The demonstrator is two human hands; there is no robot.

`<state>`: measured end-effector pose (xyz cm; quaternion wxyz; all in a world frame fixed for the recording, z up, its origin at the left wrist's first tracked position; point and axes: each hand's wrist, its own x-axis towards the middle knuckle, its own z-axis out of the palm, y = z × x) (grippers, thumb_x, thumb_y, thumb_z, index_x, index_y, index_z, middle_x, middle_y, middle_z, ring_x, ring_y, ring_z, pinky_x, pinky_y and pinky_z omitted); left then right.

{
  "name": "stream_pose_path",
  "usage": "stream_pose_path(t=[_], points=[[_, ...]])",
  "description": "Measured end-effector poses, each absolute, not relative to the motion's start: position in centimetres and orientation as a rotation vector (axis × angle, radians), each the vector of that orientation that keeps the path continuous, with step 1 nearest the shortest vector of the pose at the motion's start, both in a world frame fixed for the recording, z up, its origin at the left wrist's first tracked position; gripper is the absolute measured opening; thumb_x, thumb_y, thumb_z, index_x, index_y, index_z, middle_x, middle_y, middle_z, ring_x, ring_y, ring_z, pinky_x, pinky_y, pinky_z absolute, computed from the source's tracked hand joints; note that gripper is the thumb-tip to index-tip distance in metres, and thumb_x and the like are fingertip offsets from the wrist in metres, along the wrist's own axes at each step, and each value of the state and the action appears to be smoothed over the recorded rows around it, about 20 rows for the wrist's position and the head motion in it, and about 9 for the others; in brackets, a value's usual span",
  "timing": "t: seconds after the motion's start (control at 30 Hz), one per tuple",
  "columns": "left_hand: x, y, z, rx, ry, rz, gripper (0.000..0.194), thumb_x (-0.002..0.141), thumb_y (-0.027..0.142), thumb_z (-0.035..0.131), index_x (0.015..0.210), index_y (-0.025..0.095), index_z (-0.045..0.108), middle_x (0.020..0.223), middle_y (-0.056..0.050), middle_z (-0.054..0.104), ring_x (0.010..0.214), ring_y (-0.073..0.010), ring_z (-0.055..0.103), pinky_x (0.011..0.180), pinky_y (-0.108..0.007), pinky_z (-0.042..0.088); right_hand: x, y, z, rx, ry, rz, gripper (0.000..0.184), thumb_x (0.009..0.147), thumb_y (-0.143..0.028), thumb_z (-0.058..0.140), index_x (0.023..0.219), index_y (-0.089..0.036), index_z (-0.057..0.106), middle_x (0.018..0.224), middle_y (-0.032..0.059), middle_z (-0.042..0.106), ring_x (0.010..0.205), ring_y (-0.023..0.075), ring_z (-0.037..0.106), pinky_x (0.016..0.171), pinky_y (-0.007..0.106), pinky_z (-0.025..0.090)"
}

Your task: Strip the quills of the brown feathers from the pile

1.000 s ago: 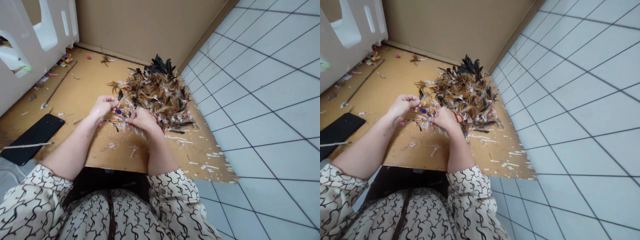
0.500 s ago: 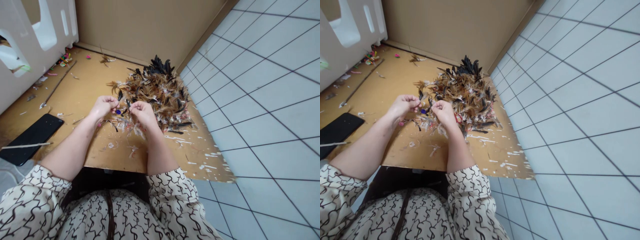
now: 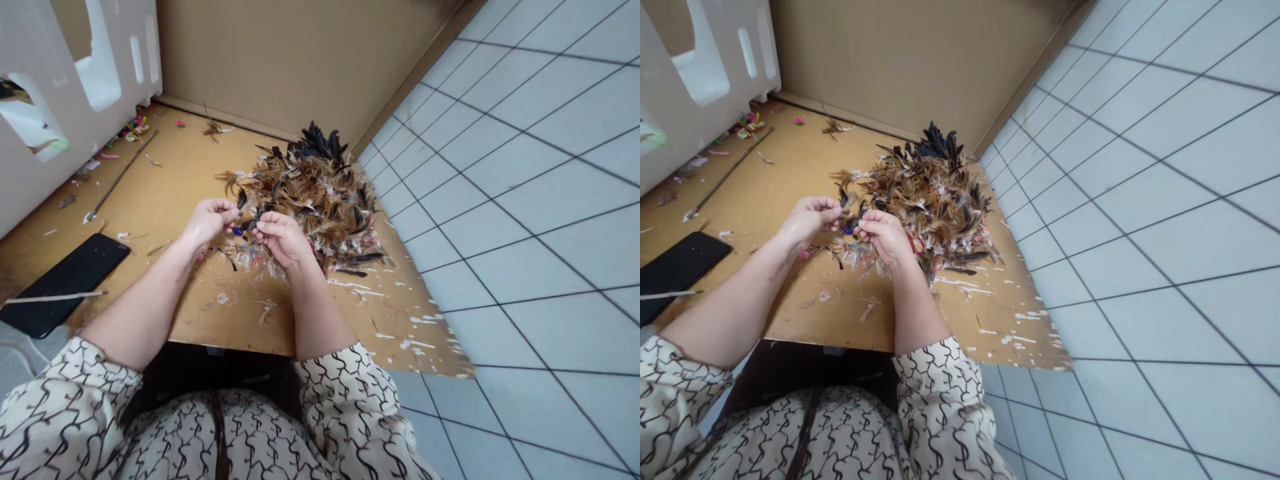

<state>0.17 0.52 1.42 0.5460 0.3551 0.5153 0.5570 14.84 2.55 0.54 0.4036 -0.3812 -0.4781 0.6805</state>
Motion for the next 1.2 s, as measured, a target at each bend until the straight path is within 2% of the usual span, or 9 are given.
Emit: stream_pose_path(t=[0.17,0.3,0.5,0.6,0.83,1.07,1.2], points=[[0.5,0.3,1.7,0.814,1.169,1.257,0.019,0.069,0.003,0.054,0.053,0.013,0.052,0.039,0.004,0.049,0.036,-0.0051,0.044,0.042,-0.017,0.036,15.0,2.6,0.6,-0.858,-1.105,1.796,0.021,0.051,-0.017,0.072,0.059,-0.017,0.052,0.049,-0.0051,0.056,0.048,0.0055,0.050,0.050,0.018,0.040],[0.5,0.4,1.5,0.794,1.116,1.242,0.017,0.069,0.002,0.055,0.055,0.012,0.053,0.045,0.002,0.054,0.037,-0.0044,0.045,0.042,-0.016,0.036,15.0,2.6,0.5,-0.814,-1.078,1.841,0.020,0.056,-0.016,0.071,0.061,-0.017,0.052,0.058,-0.0024,0.061,0.054,0.0073,0.055,0.054,0.020,0.044],[0.8,0.3,1.4,0.746,1.092,1.201,0.017,0.069,0.002,0.057,0.055,0.012,0.052,0.043,0.003,0.052,0.036,-0.0044,0.045,0.042,-0.016,0.038,14.8,2.4,0.5,-0.771,-1.062,1.875,0.020,0.059,-0.016,0.067,0.062,-0.018,0.048,0.069,0.0000,0.066,0.061,0.0087,0.058,0.061,0.022,0.047],[0.7,0.3,1.3,0.741,1.073,1.193,0.017,0.068,0.004,0.058,0.056,0.013,0.052,0.043,0.003,0.052,0.036,-0.0046,0.046,0.042,-0.015,0.039,14.8,2.4,0.7,-0.795,-1.068,1.848,0.021,0.055,-0.018,0.069,0.061,-0.018,0.048,0.068,-0.0006,0.065,0.062,0.0090,0.058,0.061,0.022,0.046],[0.3,0.4,1.3,0.737,1.120,1.279,0.016,0.067,0.004,0.061,0.057,0.012,0.052,0.056,0.000,0.062,0.039,-0.0024,0.045,0.043,-0.015,0.039,14.9,2.3,0.9,-0.984,-1.253,1.637,0.020,0.050,-0.023,0.068,0.059,-0.018,0.051,0.058,-0.0030,0.059,0.053,0.0073,0.051,0.053,0.021,0.038],[0.6,0.2,1.4,0.752,1.097,1.228,0.015,0.069,0.003,0.057,0.057,0.012,0.054,0.053,0.000,0.060,0.039,-0.0039,0.047,0.043,-0.016,0.040,14.2,2.3,0.3,-1.038,-1.278,1.497,0.020,0.050,-0.027,0.066,0.061,-0.019,0.050,0.052,-0.0061,0.051,0.051,0.0064,0.045,0.053,0.022,0.034],[0.9,0.1,1.6,0.757,1.132,1.171,0.017,0.068,0.002,0.059,0.055,0.012,0.053,0.044,0.002,0.053,0.035,-0.0047,0.046,0.042,-0.016,0.040,13.9,2.2,-0.1,-1.042,-1.315,1.383,0.019,0.053,-0.026,0.065,0.062,-0.019,0.050,0.052,-0.0071,0.048,0.050,0.0058,0.043,0.055,0.022,0.036]])
